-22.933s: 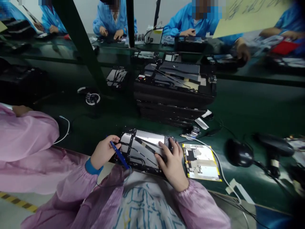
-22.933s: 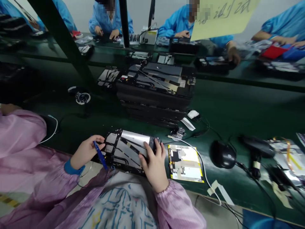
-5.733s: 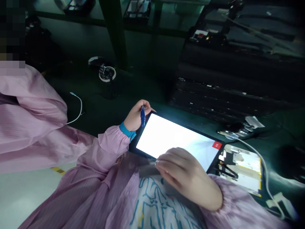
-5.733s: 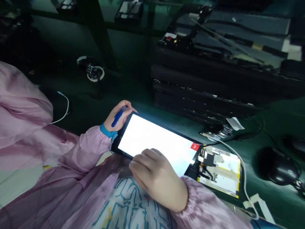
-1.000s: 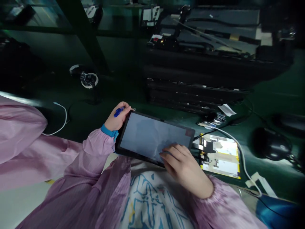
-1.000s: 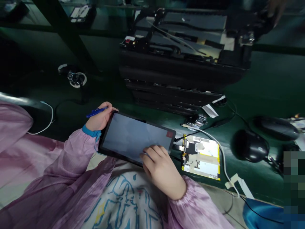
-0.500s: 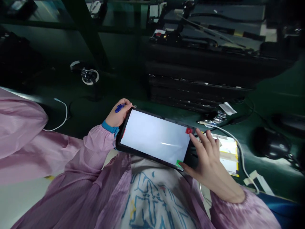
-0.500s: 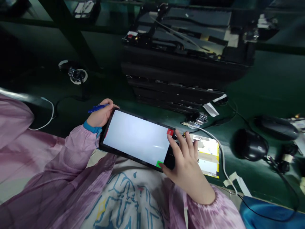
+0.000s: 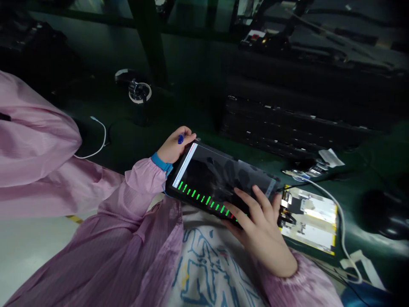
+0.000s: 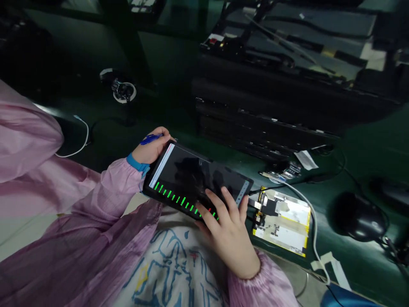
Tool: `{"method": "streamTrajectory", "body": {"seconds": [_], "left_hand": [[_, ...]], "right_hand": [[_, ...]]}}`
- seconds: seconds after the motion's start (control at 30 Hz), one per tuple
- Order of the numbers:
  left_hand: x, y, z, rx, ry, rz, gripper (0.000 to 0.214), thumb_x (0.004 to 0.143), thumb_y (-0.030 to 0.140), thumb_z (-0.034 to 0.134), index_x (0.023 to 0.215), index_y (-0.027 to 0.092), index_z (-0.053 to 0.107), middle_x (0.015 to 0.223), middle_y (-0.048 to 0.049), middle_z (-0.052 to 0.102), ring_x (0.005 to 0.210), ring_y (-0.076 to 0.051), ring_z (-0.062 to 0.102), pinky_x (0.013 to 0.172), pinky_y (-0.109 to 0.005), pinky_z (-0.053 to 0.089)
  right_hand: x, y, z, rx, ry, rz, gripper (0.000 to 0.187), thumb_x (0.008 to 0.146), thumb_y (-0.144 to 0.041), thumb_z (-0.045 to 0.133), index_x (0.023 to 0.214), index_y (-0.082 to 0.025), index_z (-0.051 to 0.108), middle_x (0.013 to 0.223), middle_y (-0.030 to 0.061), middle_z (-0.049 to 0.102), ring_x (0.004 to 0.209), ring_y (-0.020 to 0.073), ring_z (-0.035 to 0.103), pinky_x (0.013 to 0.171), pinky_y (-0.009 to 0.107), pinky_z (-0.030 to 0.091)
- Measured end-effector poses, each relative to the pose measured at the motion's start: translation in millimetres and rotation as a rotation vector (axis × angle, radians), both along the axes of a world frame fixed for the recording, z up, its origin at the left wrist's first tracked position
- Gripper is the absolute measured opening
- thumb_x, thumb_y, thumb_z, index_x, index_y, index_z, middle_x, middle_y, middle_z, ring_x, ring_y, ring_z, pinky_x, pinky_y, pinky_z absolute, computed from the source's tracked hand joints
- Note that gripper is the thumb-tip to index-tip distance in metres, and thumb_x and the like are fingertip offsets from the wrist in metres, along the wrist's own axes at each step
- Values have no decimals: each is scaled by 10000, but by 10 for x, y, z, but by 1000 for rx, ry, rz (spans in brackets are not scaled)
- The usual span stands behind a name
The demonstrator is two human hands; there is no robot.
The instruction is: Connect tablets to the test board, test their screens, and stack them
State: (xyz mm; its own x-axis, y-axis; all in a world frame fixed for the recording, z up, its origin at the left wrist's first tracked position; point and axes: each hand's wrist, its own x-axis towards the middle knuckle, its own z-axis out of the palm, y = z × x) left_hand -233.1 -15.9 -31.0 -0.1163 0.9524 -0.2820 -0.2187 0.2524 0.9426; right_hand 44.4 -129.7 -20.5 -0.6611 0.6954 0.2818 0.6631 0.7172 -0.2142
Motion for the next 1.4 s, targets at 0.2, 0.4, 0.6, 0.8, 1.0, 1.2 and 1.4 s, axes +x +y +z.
{"method": "streamTrajectory", "body": {"seconds": [0.2,0.4,0.6,0.8,1.0,1.2,1.4], "left_hand": [[-17,-5,-10,9,12,-19,266,771,292,721,700,203,481,618,17,513,643,-161,598,627,-312,498],[-6,6,-7,0,-5,-12,265,767,267,721,707,204,471,625,19,507,639,-156,587,635,-313,495],[-5,0,2,-7,-2,-4,256,769,267,716,712,199,476,620,19,520,624,-150,589,613,-292,489],[-9,1,46,-7,-14,5,294,707,295,749,728,193,474,630,25,553,588,-137,588,565,-260,474],[-6,23,78,41,45,57,284,674,292,741,735,190,483,688,9,641,604,-136,602,558,-249,465],[-27,27,69,99,260,88,290,675,324,736,743,192,487,685,-3,668,636,-156,621,573,-255,460],[-92,55,56,130,431,63,297,740,384,713,762,197,483,705,-13,668,617,-152,607,560,-253,443]], "right_hand": [[-57,6,50,-4,63,20,172,858,-306,640,1027,-274,655,1267,68,592,1396,347,295,1101,720,160],[-93,-15,41,-24,74,17,196,862,-275,630,1055,-279,662,1261,63,601,1392,339,297,1108,711,148],[-126,-40,-7,-72,76,13,270,864,-293,617,1133,-295,644,1298,64,584,1378,341,319,1113,699,134],[-195,-59,22,-94,86,16,300,865,-304,611,1163,-274,626,1321,70,568,1363,353,332,1116,698,113],[308,280,194,42,319,-266,159,867,-231,589,1017,-225,639,1130,100,621,1164,300,540,1031,559,389],[859,878,-141,1,50,-613,244,906,-256,475,954,-149,688,817,97,655,683,205,600,596,314,437],[816,1069,-343,-66,-119,-678,236,918,-251,485,967,-148,691,757,91,671,603,197,575,536,302,352]]}}
